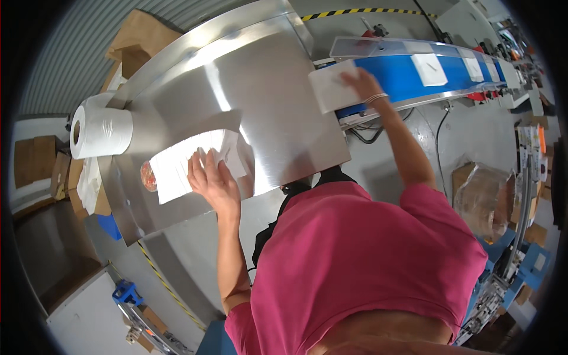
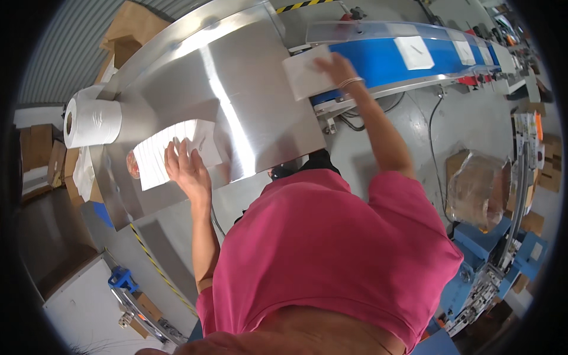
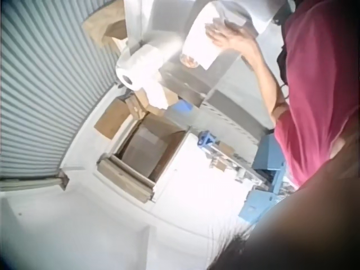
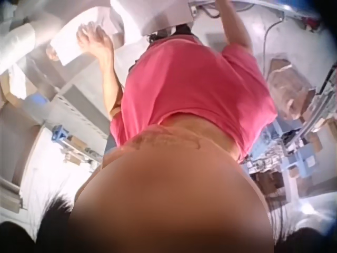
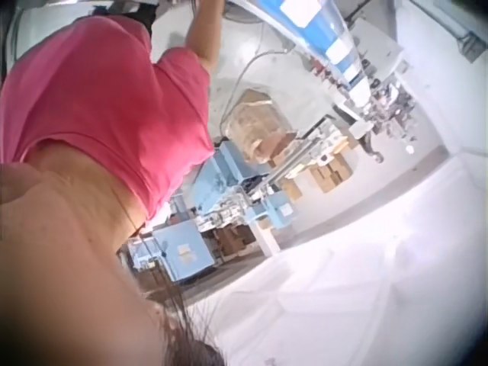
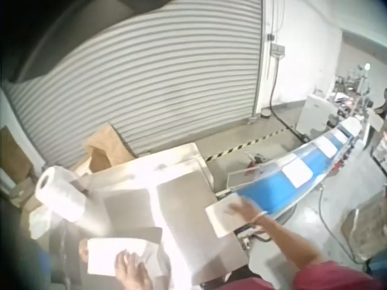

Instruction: Transferring stacks of paper napkins from a production machine to a conveyor belt.

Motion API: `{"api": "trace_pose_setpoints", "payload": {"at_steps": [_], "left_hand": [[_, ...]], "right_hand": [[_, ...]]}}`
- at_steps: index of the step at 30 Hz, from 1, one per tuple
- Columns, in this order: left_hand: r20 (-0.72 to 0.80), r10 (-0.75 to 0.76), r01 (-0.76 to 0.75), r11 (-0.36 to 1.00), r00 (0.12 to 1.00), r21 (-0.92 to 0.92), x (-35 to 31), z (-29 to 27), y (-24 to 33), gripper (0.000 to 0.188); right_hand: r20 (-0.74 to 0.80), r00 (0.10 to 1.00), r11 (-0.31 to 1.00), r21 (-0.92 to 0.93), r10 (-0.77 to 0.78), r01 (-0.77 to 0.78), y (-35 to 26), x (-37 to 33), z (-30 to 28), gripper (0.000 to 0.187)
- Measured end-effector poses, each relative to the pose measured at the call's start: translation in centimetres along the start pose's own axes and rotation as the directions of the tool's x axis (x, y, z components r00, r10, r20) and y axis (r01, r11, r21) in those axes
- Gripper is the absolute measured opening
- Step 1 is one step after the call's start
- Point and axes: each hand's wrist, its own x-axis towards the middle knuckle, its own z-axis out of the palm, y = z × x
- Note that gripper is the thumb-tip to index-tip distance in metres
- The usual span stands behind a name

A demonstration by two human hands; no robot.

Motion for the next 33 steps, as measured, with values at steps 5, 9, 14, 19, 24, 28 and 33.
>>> {"api": "trace_pose_setpoints", "payload": {"at_steps": [5, 9, 14, 19, 24, 28, 33], "left_hand": [[-0.008, -0.033, 0.033, 0.999, 0.999, -0.010, 0.3, -0.1, 0.5, 0.035], [0.012, -0.061, 0.061, 0.998, 0.998, 0.009, 0.1, -0.3, 0.5, 0.032], [0.134, 0.012, -0.011, 1.000, 0.991, -0.012, 0.6, -0.7, 0.9, 0.028], [0.041, -0.080, 0.079, 0.997, 0.996, 0.008, 0.1, -0.7, -0.6, 0.048], [0.026, -0.041, 0.040, 0.999, 0.999, 0.014, 0.0, -1.2, -1.4, 0.039], [-0.011, -0.013, 0.013, 1.000, 1.000, -0.004, -0.1, -0.7, -1.9, 0.037], [-0.013, 0.009, -0.009, 1.000, 1.000, 0.006, 0.2, -0.6, -1.2, 0.035]], "right_hand": [[-0.529, 0.804, 0.756, -0.634, -0.270, -0.164, -5.9, -3.0, -1.4, 0.059], [0.025, 0.725, 0.700, -0.242, -0.688, 0.672, -10.7, -2.8, 6.8, 0.044], [0.324, 0.504, 0.581, 0.216, -0.801, 0.785, -18.0, -4.4, 16.0, 0.050], [0.495, 0.727, 0.834, 0.516, -0.476, 0.195, -15.7, -4.7, 14.4, 0.065], [0.114, 0.980, 0.866, 0.493, -0.163, 0.087, -5.1, -1.0, 7.0, 0.050], [-0.125, 0.978, 0.777, -0.627, -0.168, 0.054, -0.5, 1.6, -1.6, 0.048], [-0.502, 0.730, 0.781, -0.621, -0.464, 0.070, -5.3, -1.0, -1.3, 0.061]]}}
